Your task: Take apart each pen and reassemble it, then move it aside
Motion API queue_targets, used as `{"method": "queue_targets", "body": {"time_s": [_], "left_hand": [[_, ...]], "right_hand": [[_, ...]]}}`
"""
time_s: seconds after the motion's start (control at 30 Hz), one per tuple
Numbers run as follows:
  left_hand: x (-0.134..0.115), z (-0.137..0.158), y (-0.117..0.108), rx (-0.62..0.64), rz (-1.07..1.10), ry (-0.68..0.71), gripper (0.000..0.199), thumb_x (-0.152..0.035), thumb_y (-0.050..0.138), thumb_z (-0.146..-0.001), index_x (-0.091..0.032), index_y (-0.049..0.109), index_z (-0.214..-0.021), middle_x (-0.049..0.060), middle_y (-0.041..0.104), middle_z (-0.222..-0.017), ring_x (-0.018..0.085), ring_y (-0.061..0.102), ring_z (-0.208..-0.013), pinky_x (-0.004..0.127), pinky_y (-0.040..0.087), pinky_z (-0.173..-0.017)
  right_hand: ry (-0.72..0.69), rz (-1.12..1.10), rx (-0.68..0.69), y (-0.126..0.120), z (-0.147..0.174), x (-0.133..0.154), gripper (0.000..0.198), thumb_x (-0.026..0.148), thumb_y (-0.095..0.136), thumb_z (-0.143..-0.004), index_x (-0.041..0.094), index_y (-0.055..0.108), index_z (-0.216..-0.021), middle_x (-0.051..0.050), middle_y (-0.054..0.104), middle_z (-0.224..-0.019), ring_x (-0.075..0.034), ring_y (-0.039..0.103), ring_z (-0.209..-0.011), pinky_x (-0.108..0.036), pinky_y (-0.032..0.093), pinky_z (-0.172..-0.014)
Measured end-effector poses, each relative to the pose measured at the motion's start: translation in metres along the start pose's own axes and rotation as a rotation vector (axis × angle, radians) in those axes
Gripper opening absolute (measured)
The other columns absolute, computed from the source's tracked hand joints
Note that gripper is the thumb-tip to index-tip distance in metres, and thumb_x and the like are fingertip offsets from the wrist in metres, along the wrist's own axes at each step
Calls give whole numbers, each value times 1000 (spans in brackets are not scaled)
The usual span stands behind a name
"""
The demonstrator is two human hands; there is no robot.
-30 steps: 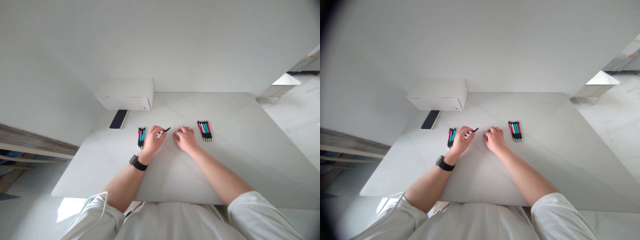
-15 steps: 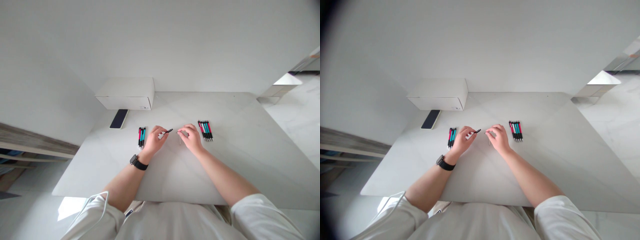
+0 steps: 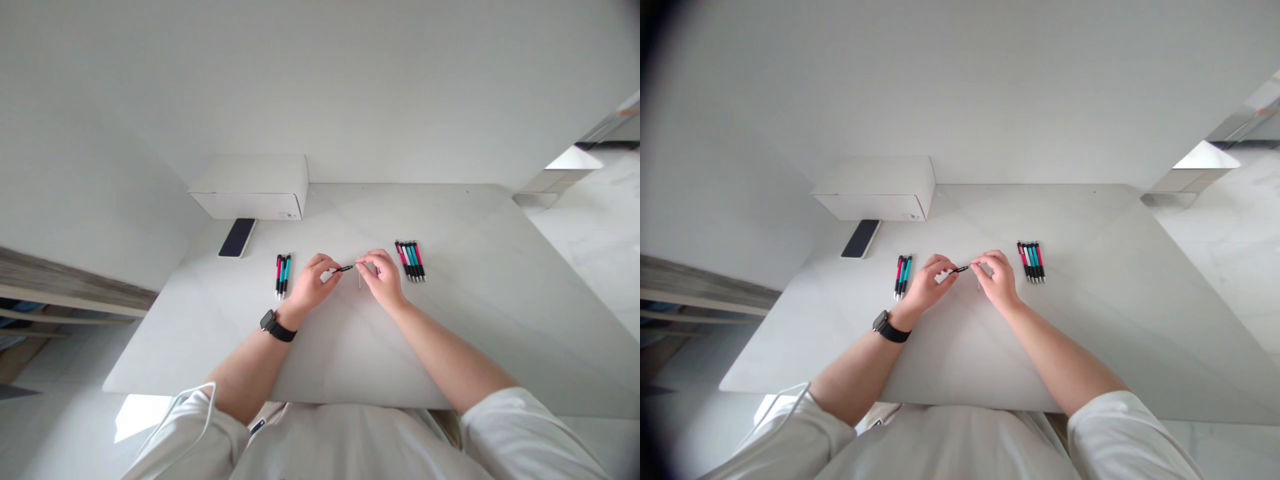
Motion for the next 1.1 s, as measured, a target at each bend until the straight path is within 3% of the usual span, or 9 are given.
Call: {"method": "queue_targets", "body": {"time_s": [0.27, 0.53, 0.77, 0.93, 1.1], "left_hand": [[4, 0, 2, -22, 33, 5, 17, -36, 68, -98, -24, 75, -107, 8, 66, -107, 19, 64, -94, 32, 54, -81], [31, -2, 3, -96, 320, -229, 30, -48, 65, -98, -20, 73, -104, 6, 69, -99, 16, 63, -85, 29, 51, -76], [33, -3, 2, -122, 311, -221, 28, -47, 67, -98, -20, 72, -103, 6, 69, -98, 17, 64, -89, 28, 50, -77], [32, -3, -1, -138, 277, -213, 28, -47, 66, -98, -21, 72, -104, 6, 69, -99, 17, 65, -88, 28, 51, -75], [29, -3, -4, -159, 216, -183, 27, -46, 64, -99, -21, 72, -105, 6, 70, -102, 17, 66, -89, 28, 53, -75]], "right_hand": [[-60, 22, 58, 2, 1, 3, 16, 34, 67, -99, 30, 79, -107, -7, 68, -106, -25, 66, -105, -44, 56, -98], [21, 134, -2, -20, -10, -18, 22, 33, 57, -102, 27, 73, -116, -8, 70, -112, -26, 65, -104, -43, 52, -96], [54, 641, 251, -2, 1, -35, 17, 39, 74, -91, 24, 80, -93, -12, 63, -124, -34, 54, -118, -50, 36, -106], [2, 733, 443, 13, 4, -18, 17, 37, 71, -93, 24, 81, -98, -12, 62, -129, -33, 50, -119, -47, 35, -102], [-39, 812, 615, 22, 6, 2, 14, 27, 67, -92, 22, 80, -97, -13, 65, -118, -32, 53, -113, -45, 37, -95]]}}
Point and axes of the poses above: each hand's wrist, its own z-axis away from the middle knuckle, its own y-axis out of the palm, x = y × z, the point moved 5 cm from there along -z, towards the middle knuckle
